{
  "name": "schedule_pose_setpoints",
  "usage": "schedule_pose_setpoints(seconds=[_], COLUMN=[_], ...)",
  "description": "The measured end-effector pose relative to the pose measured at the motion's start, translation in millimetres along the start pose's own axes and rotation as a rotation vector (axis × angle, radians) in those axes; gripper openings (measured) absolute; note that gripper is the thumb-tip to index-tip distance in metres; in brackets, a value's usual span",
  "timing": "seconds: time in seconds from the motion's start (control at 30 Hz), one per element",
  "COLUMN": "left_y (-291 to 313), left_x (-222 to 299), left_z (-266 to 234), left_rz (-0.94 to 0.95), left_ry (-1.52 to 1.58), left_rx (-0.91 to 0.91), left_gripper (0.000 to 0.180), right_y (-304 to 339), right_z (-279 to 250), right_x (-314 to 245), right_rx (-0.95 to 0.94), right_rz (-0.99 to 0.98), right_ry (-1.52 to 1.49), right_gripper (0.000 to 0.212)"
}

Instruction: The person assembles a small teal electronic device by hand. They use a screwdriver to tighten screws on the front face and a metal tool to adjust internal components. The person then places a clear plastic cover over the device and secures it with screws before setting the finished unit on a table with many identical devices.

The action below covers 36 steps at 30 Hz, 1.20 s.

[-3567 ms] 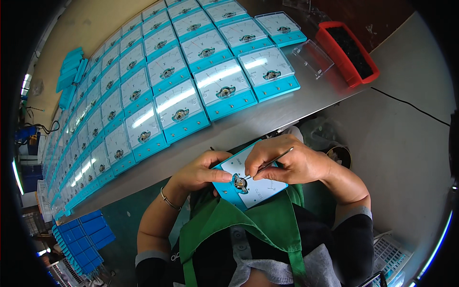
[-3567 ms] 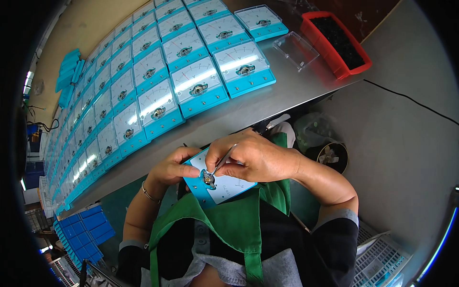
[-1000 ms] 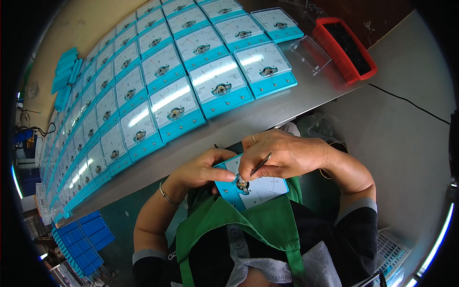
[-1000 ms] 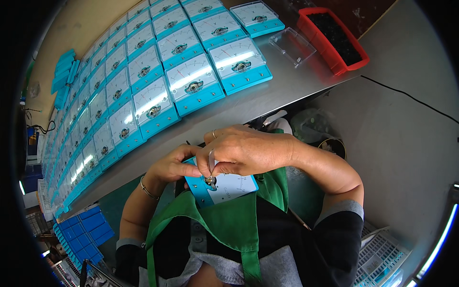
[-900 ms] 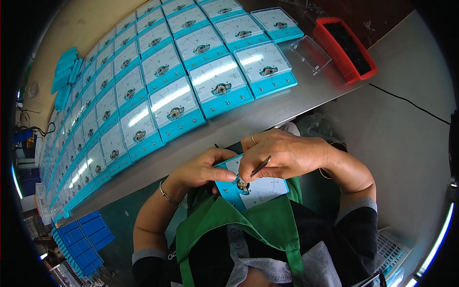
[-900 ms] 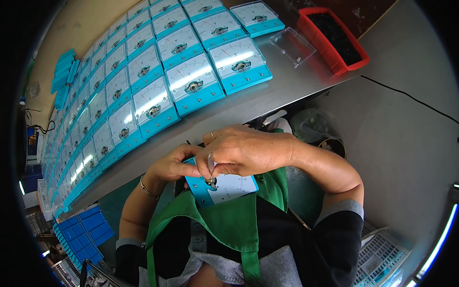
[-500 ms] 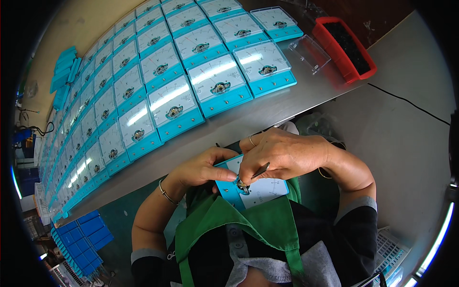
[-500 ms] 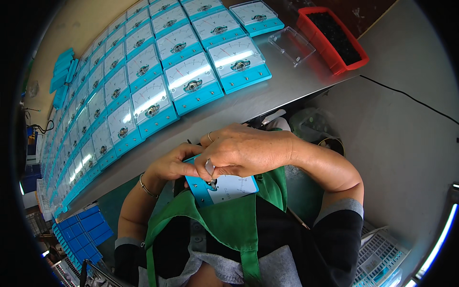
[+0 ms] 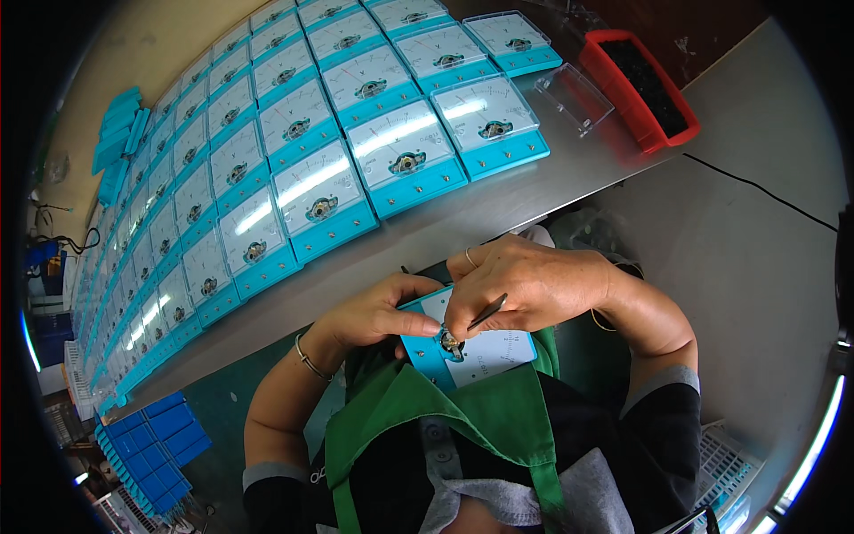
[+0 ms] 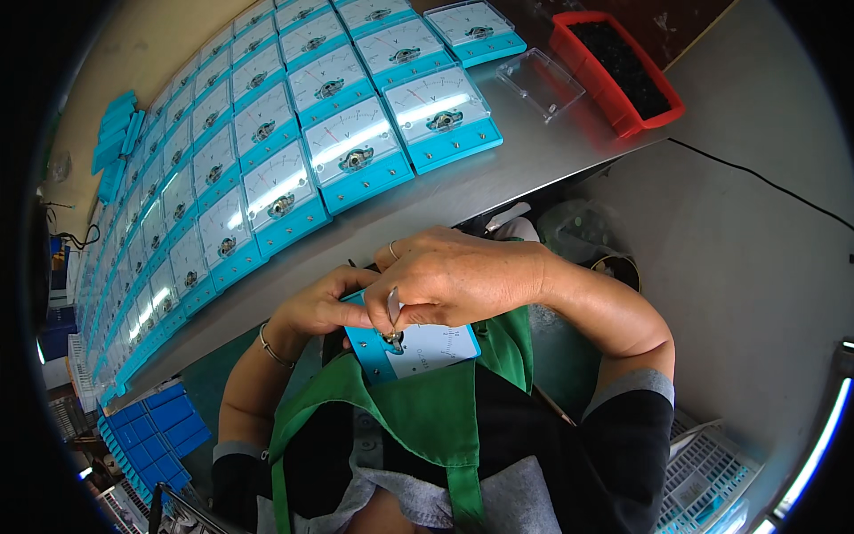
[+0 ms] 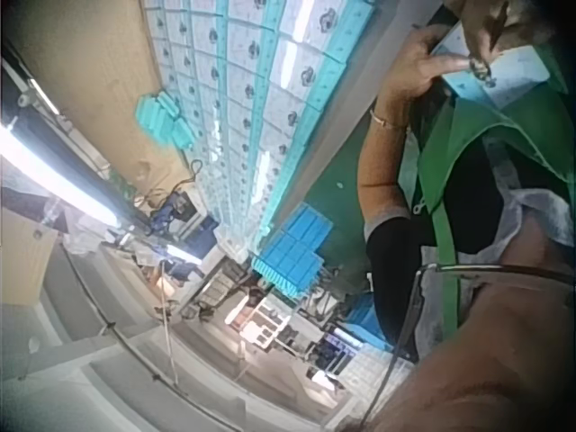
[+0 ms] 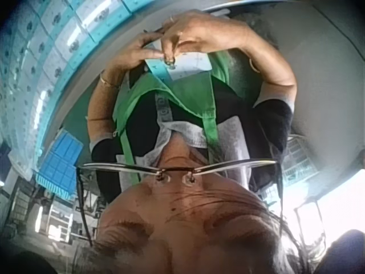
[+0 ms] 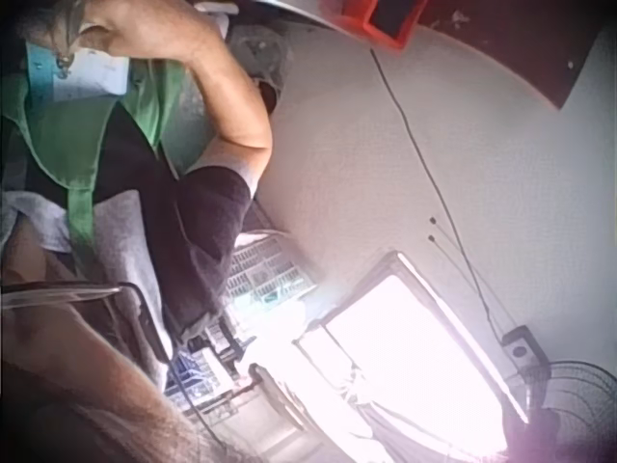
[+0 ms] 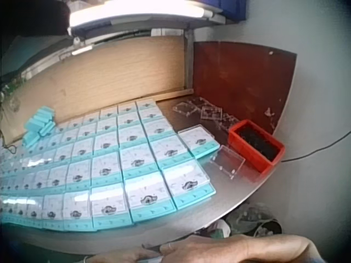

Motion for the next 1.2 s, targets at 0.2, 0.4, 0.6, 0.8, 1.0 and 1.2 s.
schedule_pose_setpoints(seconds=[0.2,0.4,0.6,0.8,1.0,1.2], left_y=[-0.8,-0.7,-0.9,-1.1,-0.1,-0.5], left_x=[-1.7,-0.6,-2.2,-1.2,-1.6,-0.6], left_z=[1.4,0.9,0.1,-1.1,-2.8,-2.1], left_rz=[0.005,-0.007,0.008,0.008,-0.002,0.001], left_ry=[0.02,0.007,0.029,0.045,0.032,0.028], left_rx=[-0.026,-0.011,-0.014,0.017,0.025,0.017], left_gripper=[0.047,0.049,0.045,0.039,0.042,0.044], right_y=[1.9,5.5,6.3,4.3,2.7,2.5], right_z=[-11.1,-14.0,-9.1,-3.6,-2.1,-0.9], right_x=[-1.4,-0.8,-0.2,2.3,4.2,6.8], right_rx=[0.021,0.066,0.045,0.032,0.025,0.026], right_rz=[-0.005,-0.021,0.009,-0.013,0.009,0.016], right_ry=[0.013,0.002,0.028,0.015,0.016,0.01], right_gripper=[0.016,0.015,0.015,0.014,0.013,0.012])
Point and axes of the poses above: each hand's wrist, its own y-axis away from the middle knuckle, its own z-axis out of the palm, x = y × z, the point moved 10 cm from there along -y, towards the middle knuckle, and after that the axes turned 9 degrees about z, right-handed, at the moved point
